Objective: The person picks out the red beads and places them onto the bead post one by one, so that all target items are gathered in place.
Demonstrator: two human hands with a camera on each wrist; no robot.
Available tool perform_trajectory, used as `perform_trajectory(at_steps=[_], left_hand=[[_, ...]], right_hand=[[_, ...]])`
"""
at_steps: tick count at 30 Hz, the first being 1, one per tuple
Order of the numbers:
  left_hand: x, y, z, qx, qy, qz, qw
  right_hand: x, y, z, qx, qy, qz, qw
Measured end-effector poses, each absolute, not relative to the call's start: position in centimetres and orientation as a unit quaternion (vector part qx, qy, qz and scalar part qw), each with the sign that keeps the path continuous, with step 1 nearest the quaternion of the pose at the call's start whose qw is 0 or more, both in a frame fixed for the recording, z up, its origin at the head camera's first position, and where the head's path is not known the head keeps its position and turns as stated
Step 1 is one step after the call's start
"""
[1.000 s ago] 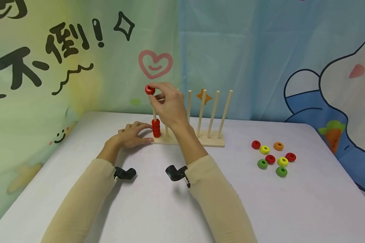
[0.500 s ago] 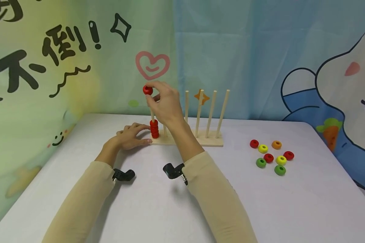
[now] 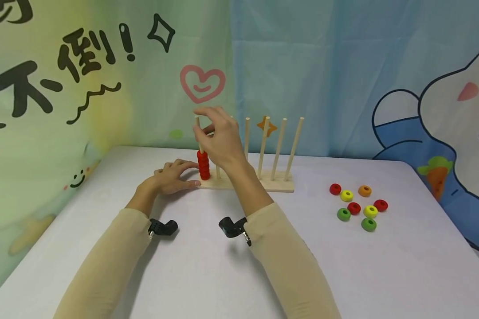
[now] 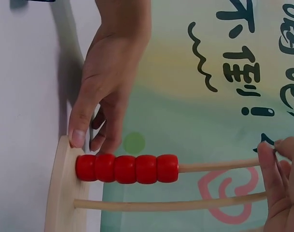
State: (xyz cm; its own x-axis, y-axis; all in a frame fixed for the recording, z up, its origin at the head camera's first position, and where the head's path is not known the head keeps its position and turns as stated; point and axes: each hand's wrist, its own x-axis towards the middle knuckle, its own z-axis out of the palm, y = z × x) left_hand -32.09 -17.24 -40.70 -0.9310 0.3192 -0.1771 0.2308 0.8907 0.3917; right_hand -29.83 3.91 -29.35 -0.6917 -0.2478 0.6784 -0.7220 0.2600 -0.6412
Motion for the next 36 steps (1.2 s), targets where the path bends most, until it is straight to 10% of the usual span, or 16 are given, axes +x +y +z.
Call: perform_trajectory(at_steps=[36], left_hand=[[-32.1, -17.1, -40.7, 0.135, 0.966, 0.186, 0.118]], right_hand=[[-25.7, 7.4, -30.8, 0.374, -0.726, 0.547, 0.185]])
